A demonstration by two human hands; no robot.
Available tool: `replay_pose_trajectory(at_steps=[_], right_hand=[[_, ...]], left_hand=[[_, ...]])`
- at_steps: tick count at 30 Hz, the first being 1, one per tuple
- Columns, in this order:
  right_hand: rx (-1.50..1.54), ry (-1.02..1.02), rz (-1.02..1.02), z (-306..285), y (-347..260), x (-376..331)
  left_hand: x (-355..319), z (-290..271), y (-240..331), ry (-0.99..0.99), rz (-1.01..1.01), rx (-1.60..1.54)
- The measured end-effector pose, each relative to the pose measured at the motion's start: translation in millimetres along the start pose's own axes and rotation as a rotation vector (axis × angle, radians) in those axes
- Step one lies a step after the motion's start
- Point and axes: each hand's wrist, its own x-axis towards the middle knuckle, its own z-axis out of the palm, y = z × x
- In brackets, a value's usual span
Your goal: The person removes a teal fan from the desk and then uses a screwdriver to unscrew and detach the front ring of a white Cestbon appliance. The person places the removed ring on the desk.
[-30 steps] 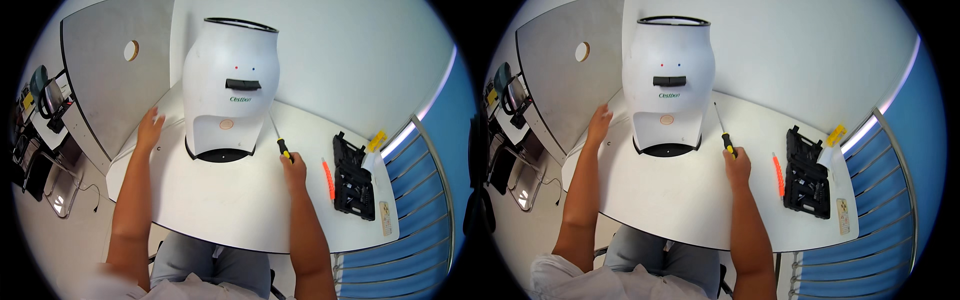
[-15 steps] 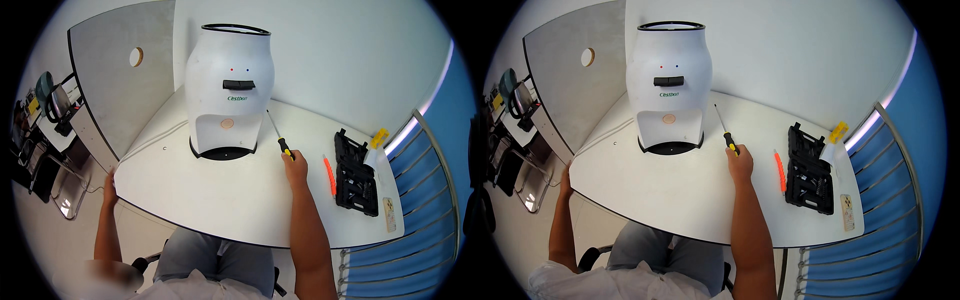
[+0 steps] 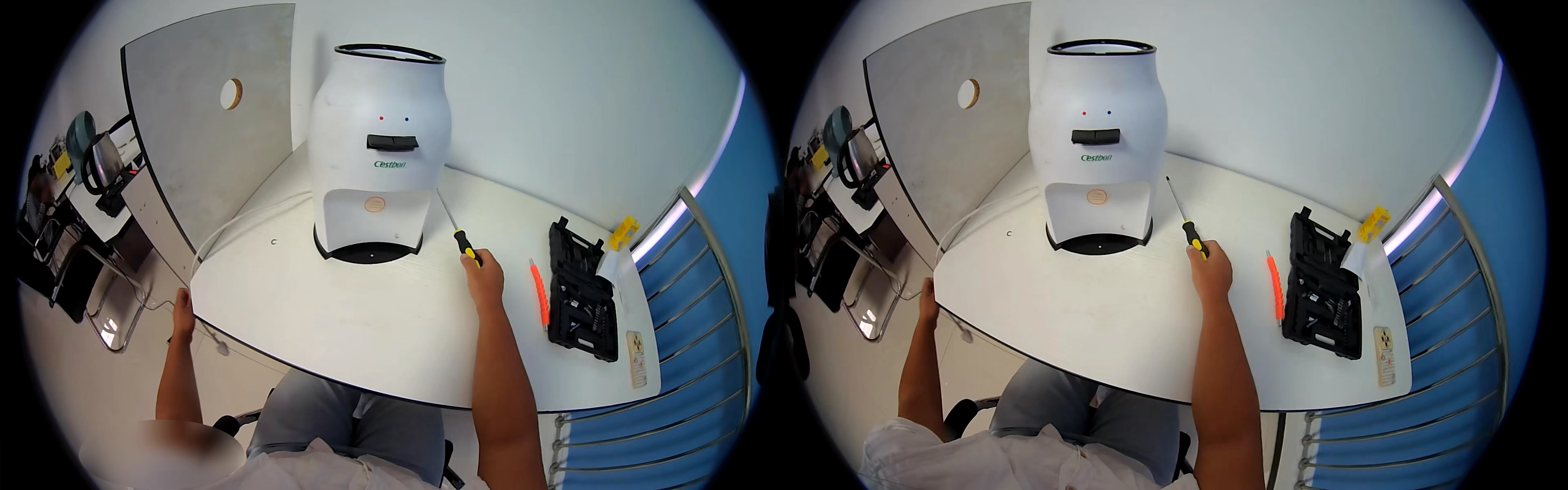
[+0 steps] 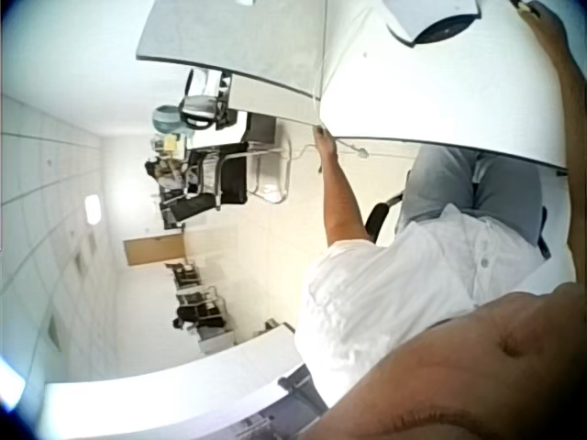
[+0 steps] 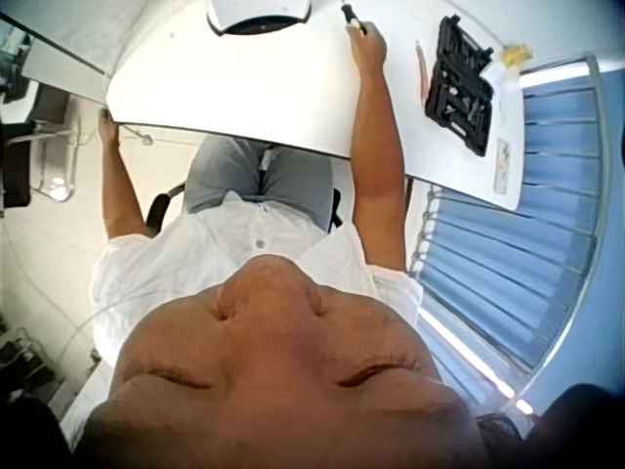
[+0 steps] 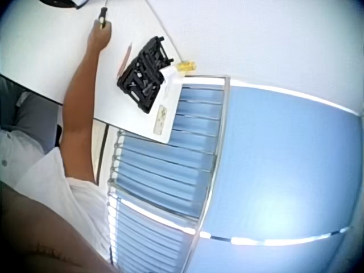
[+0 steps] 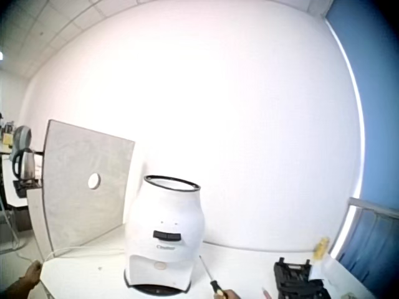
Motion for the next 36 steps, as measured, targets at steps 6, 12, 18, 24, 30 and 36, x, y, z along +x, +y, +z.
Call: replay_pose_trajectory(at_steps=[6, 12, 18, 24, 30, 36], right_hand=[[-0.070, 0.054, -0.051, 0, 8, 2], [-0.049, 0.019, -0.041, -2, 8, 3], [-0.023, 0.015, -0.043, -4, 11, 4], [-0.076, -0.029, -0.030, -3, 6, 3], [-0.133, -0.041, -0.025, -2, 1, 2], [-0.140, -0.066, -0.017, -2, -2, 3]], left_hand=[[-44, -26, 166, 0.370, 0.422, 0.029], [-41, 16, 288, 0.398, 0.843, -0.085], [-5, 84, 372, 0.326, 0.831, -0.292], [46, 134, 360, 0.437, 0.860, 0.370], [76, 146, 318, 0.268, 0.758, 0.914], [109, 153, 241, 0.065, 0.643, 1.125]])
